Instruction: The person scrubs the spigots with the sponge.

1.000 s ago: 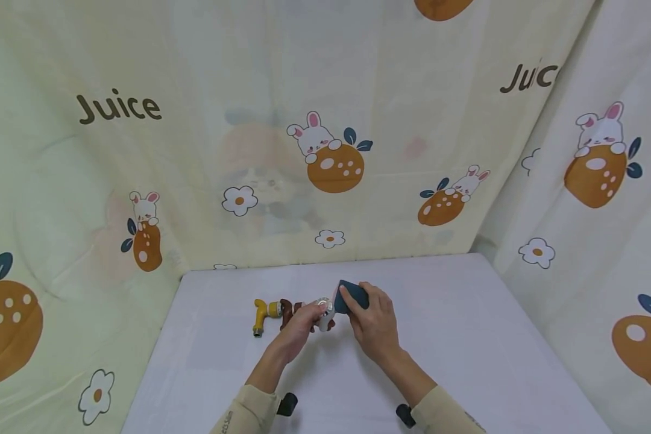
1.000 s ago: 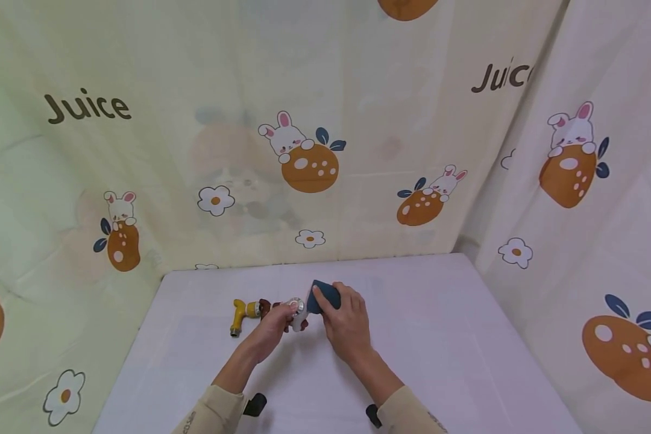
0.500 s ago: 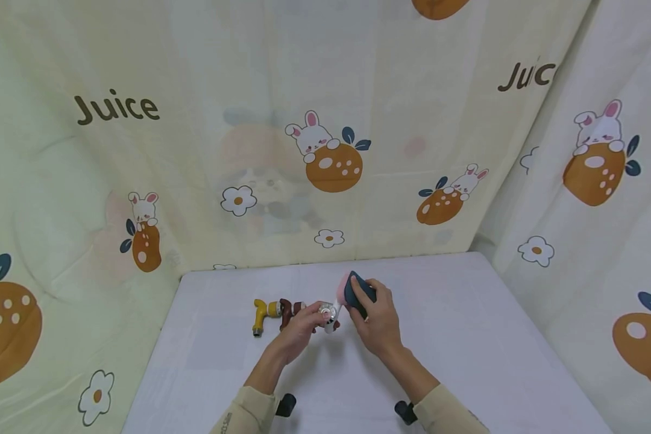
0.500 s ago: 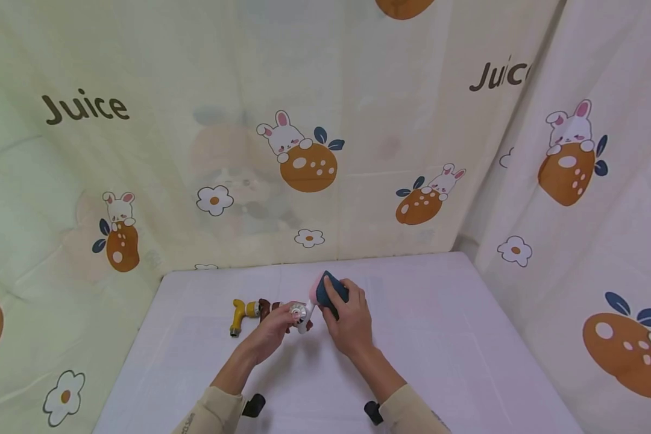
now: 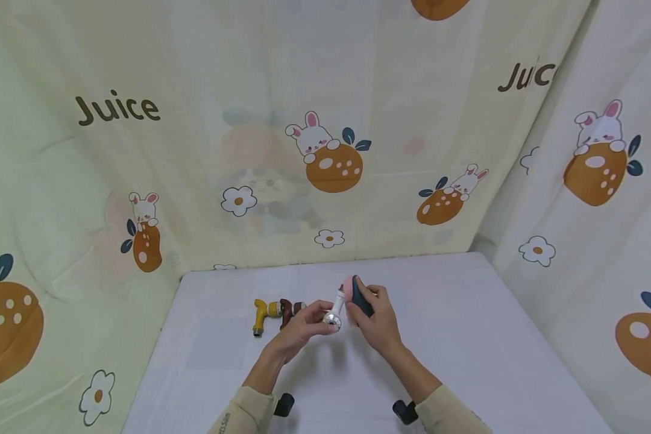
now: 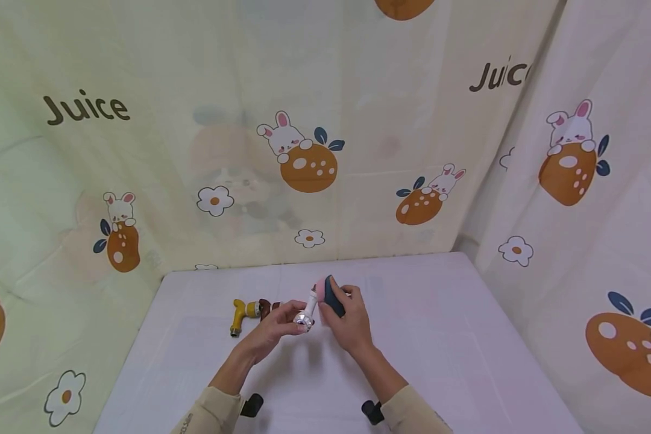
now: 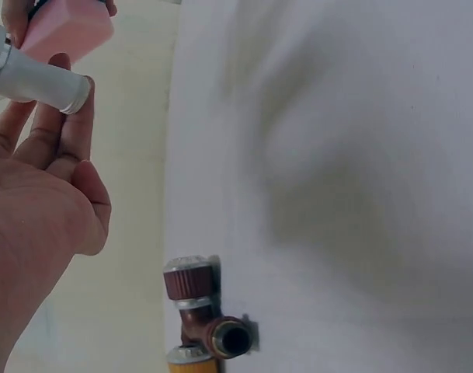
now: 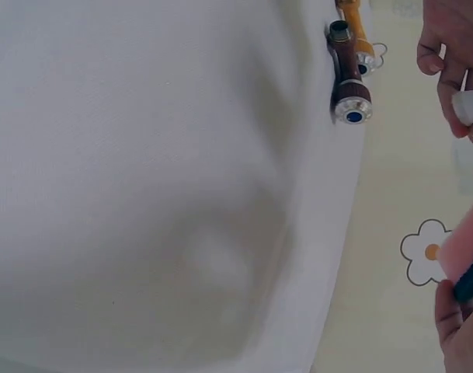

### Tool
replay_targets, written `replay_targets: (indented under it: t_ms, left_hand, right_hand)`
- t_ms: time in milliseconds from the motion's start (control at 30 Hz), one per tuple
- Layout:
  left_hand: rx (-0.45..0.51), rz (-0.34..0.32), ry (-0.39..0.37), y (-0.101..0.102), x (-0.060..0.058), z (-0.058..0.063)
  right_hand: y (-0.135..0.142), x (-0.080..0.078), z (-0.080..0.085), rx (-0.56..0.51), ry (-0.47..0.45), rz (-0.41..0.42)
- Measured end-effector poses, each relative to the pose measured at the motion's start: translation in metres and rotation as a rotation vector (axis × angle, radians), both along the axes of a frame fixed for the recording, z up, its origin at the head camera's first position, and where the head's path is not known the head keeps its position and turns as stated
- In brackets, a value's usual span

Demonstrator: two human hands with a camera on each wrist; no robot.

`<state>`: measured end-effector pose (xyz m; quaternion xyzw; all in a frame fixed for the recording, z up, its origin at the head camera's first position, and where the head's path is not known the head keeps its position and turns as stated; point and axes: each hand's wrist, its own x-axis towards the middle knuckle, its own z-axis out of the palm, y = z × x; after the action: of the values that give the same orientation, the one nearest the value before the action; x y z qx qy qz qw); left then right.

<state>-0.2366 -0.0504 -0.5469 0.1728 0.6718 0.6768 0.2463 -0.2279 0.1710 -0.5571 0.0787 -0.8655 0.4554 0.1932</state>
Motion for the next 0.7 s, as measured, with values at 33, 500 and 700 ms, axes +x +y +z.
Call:
replay_targets:
  t_ms: [33, 500, 700]
  left_hand:
    - [-0.009, -0.003, 0.007, 0.0, 0.0, -0.001]
    - [-0.168, 0.02, 0.25, 0.008, 0.003, -0.006]
    - [-0.222, 0.016, 0.321, 0.011, 0.005, -0.002]
  right_hand:
    - [0.0, 0.0, 0.001, -0.022, -0.04, 0.002]
    - [-0.004, 0.005, 0.011, -0.2, -0.267, 0.079]
    - [-0.005, 0.005, 0.009, -0.221, -0.332, 0.085]
